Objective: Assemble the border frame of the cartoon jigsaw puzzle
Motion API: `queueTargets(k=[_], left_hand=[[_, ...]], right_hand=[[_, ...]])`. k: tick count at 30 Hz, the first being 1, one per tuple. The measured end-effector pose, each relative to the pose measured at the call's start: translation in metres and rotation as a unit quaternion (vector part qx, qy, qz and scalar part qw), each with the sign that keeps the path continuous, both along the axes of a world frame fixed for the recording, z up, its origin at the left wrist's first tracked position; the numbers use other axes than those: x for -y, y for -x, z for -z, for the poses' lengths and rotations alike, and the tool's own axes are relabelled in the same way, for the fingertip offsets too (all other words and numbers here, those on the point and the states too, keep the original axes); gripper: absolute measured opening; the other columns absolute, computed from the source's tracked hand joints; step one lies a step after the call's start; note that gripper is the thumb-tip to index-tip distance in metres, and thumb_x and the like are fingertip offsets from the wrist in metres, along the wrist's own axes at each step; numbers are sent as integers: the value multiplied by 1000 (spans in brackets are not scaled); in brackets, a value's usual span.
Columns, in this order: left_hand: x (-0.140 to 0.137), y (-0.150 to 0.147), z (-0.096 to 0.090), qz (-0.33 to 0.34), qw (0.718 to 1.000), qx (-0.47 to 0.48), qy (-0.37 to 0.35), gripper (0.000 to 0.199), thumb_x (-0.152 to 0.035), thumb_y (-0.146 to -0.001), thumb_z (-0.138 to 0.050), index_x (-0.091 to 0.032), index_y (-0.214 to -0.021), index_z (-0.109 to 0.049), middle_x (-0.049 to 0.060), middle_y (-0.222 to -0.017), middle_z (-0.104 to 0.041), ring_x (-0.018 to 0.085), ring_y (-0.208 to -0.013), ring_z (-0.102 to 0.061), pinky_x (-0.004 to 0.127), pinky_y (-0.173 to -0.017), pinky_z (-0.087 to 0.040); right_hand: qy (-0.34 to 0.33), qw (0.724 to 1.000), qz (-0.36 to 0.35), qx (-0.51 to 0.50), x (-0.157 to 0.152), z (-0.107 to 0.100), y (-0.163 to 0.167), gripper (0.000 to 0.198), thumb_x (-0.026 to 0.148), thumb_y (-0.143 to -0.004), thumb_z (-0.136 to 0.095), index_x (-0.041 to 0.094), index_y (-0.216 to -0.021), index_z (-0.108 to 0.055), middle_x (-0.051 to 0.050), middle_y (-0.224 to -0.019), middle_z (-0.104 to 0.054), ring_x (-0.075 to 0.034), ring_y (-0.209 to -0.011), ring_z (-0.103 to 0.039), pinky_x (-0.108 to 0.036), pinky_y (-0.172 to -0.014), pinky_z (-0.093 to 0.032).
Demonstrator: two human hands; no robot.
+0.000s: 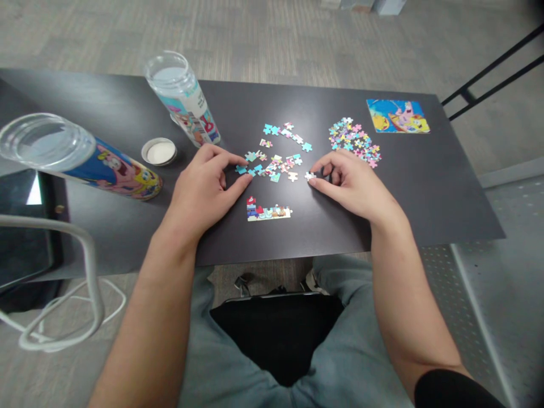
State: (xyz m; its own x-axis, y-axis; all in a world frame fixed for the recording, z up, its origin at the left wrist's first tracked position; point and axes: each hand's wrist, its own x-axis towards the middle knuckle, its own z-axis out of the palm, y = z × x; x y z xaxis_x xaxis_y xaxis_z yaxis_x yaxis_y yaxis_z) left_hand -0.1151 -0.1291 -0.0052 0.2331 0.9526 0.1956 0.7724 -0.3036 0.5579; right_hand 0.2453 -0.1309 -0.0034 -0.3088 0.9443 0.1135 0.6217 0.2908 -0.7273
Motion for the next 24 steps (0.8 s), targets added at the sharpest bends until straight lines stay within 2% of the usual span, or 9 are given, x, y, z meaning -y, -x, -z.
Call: queueTargets(k=[6,9,12,17,21,24], left_hand=[[1,-1,-1,-6,1000,-2,8,30,-35,-113,-85,-26,-140,-95,6,-128,-76,19,-82,-60,39,-88,-55],[1,-1,0,-5,1000,1,7,30,-37,-114,-84,-27,-140,-95,5,-127,-76,19,-82,-61,39,-87,-54],[2,-1,2,-6,1000,8,-2,29,-37,-113,-84,-27,-139,-94,5,-125,-76,19,-83,-61,39,-85,-53],[3,-1,2,-2,1000,10,-2,28,-38,-112,-85,-28,-137,-95,5,-121,-75,20,-84,-62,39,-84,-52],[3,-1,1,-3,1000,14,-1,26,-37,-112,-85,-28,-135,-94,5,-119,-75,20,-83,-61,38,-83,-51],[3,-2,0,0,1000,17,4,23,-36,-111,-87,-27,-131,-95,5,-118,-74,20,-83,-61,38,-82,-49]], right_hand=[[-11,1000,-10,-5,0,2,-3,25,47,-107,-92,26,-120,-92,-7,-110,-76,-24,-85,-57,-46,-86,-55],[5,1000,-16,4,-1,0,-4,41,51,-111,-86,23,-141,-92,-7,-111,-74,-26,-90,-62,-49,-94,-55],[25,999,-11,23,-5,0,-1,59,51,-115,-84,23,-167,-84,-8,-112,-74,-33,-98,-68,-54,-100,-57],[28,998,20,59,-15,4,6,80,61,-116,-88,28,-186,-73,-4,-95,-70,-37,-95,-72,-57,-96,-60],[21,996,27,87,-19,4,8,79,63,-116,-88,27,-185,-75,-4,-94,-71,-37,-94,-73,-57,-93,-60],[22,995,18,99,-18,0,8,81,66,-115,-85,19,-181,-78,-8,-101,-73,-37,-97,-71,-60,-97,-61]])
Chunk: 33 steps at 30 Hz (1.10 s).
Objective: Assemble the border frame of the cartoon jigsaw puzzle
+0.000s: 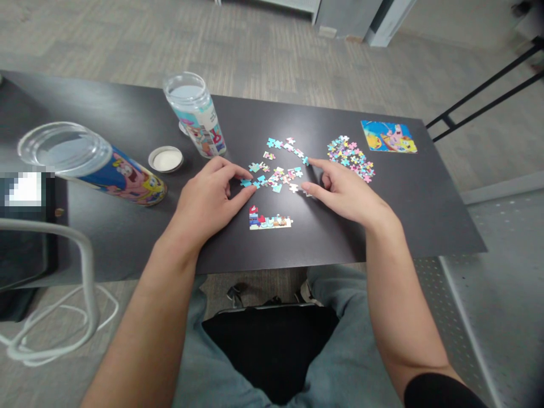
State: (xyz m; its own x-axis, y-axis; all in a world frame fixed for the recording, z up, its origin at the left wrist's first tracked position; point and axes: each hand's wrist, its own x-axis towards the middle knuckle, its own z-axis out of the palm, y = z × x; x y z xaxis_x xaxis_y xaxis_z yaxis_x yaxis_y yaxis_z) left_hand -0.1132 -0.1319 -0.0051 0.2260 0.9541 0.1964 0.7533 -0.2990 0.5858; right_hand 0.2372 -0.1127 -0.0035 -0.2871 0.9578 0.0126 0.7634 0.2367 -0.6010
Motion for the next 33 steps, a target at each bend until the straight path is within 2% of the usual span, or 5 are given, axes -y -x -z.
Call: queueTargets(k=[8,12,17,25,33], left_hand=[[0,0,0,-4,1000,-2,-3,21,-38,-111,-87,-29,-129,-95,4,-115,-72,21,-83,-62,39,-83,-49],[-1,0,1,-6,1000,-7,0,24,-40,-111,-84,-30,-130,-95,5,-115,-74,21,-83,-62,39,-83,-51],[-1,-1,-1,-5,1000,-6,3,28,-40,-113,-79,-28,-132,-96,6,-120,-76,20,-80,-61,38,-81,-51],[-1,0,-3,-3,1000,-5,8,29,-30,-112,-76,-27,-135,-94,5,-117,-77,19,-81,-62,37,-80,-50],[-2,0,-2,-3,1000,-4,9,27,-29,-114,-76,-26,-134,-93,5,-116,-76,20,-82,-62,37,-83,-53]], right_hand=[[24,999,-12,-33,1,-6,-4,83,59,-110,-84,14,-179,-76,-5,-95,-71,-34,-87,-68,-56,-92,-59],[32,998,-11,-50,0,-5,-6,77,50,-114,-82,23,-185,-71,-2,-92,-73,-31,-82,-68,-53,-89,-60],[13,999,-14,-39,-1,-4,-6,72,53,-113,-82,18,-175,-80,-3,-91,-72,-31,-82,-68,-54,-93,-61],[10,999,-10,-38,1,-7,-7,47,48,-114,-83,26,-156,-86,-1,-88,-71,-28,-75,-65,-50,-87,-59],[2,999,-5,-41,1,-5,-7,52,50,-112,-84,24,-157,-85,0,-88,-68,-27,-76,-64,-50,-87,-58]])
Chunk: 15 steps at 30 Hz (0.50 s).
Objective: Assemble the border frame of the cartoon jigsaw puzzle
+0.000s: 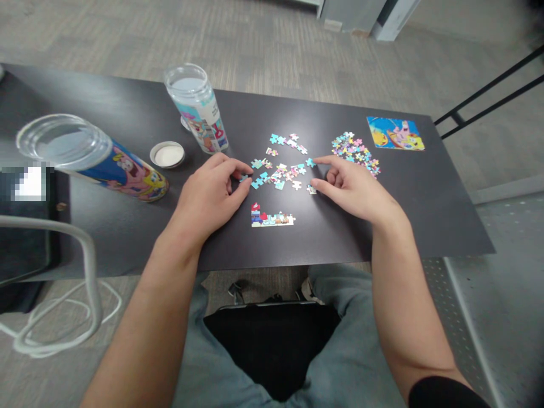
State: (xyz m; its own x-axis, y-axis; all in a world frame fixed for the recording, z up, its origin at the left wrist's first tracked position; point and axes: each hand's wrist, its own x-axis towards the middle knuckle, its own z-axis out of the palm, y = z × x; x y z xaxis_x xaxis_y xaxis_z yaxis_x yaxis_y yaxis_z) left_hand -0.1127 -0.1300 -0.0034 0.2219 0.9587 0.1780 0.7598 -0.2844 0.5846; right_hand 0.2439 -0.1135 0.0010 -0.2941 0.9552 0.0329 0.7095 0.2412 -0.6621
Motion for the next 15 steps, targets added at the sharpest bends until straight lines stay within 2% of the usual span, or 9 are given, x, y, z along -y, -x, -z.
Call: queueTargets(k=[4,15], left_hand=[[-1,1,1,-1,1000,-1,-3,27,-29,-114,-76,-26,-134,-93,5,-116,-75,20,-83,-63,38,-85,-54],[0,0,-1,1,1000,11,-2,24,-25,-114,-78,-26,-132,-94,5,-116,-76,20,-81,-63,37,-83,-52]], right_hand=[[4,1000,-1,3,0,1,0,57,49,-111,-82,20,-161,-84,-2,-89,-68,-28,-76,-64,-52,-88,-58],[12,1000,-3,7,1,-2,2,51,47,-112,-82,25,-158,-83,-3,-91,-74,-29,-78,-65,-54,-88,-58]])
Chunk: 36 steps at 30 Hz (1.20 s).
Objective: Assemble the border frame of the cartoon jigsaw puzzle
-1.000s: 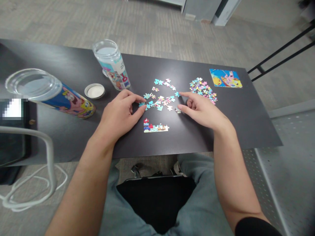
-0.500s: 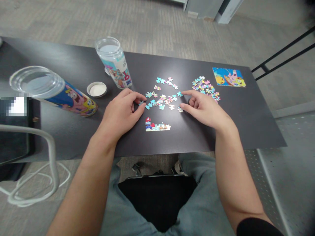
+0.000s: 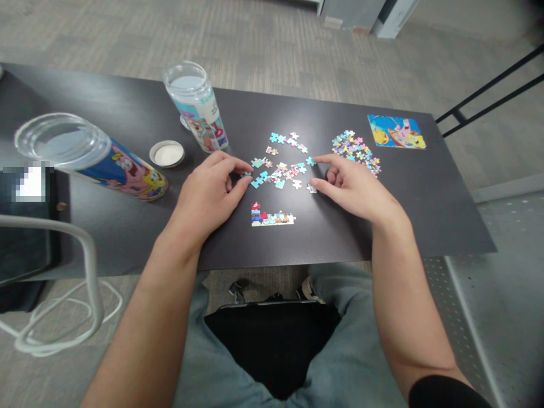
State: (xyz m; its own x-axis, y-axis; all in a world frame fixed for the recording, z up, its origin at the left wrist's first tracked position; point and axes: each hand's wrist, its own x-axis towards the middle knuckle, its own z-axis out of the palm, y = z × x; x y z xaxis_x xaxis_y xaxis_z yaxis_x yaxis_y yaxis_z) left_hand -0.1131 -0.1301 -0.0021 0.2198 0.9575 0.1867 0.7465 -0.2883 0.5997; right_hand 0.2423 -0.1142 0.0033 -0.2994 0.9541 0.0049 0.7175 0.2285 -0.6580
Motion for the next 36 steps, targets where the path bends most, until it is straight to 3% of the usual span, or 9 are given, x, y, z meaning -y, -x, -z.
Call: queueTargets(k=[9,19,30,36], left_hand=[[3,-2,-6,-15,1000,17,-7,27,-30,-113,-83,-26,-134,-100,5,-112,-87,23,-84,-69,38,-93,-62],[6,-2,-4,-71,997,8,14,32,-33,-114,-88,-32,-141,-106,2,-98,-91,23,-82,-76,35,-85,-54],[7,-2,-6,-81,996,23,35,29,-33,-114,-89,-36,-137,-107,2,-105,-97,26,-91,-85,36,-91,-59],[7,-1,-3,-71,994,70,41,33,-32,-115,-88,-34,-143,-105,2,-125,-101,26,-96,-88,38,-96,-65]], right_hand=[[-10,1000,2,0,0,2,0,59,51,-110,-83,20,-160,-84,0,-87,-67,-26,-75,-62,-48,-86,-54],[-17,1000,-3,-4,-2,5,-2,58,47,-111,-86,18,-161,-83,-1,-87,-66,-27,-74,-63,-48,-84,-54],[-20,1000,-5,-3,-2,7,-3,59,51,-110,-85,21,-160,-83,-1,-86,-65,-26,-73,-61,-49,-83,-55],[-19,1000,0,3,-2,6,-2,64,55,-108,-82,18,-161,-84,-2,-87,-66,-27,-73,-61,-50,-82,-55]])
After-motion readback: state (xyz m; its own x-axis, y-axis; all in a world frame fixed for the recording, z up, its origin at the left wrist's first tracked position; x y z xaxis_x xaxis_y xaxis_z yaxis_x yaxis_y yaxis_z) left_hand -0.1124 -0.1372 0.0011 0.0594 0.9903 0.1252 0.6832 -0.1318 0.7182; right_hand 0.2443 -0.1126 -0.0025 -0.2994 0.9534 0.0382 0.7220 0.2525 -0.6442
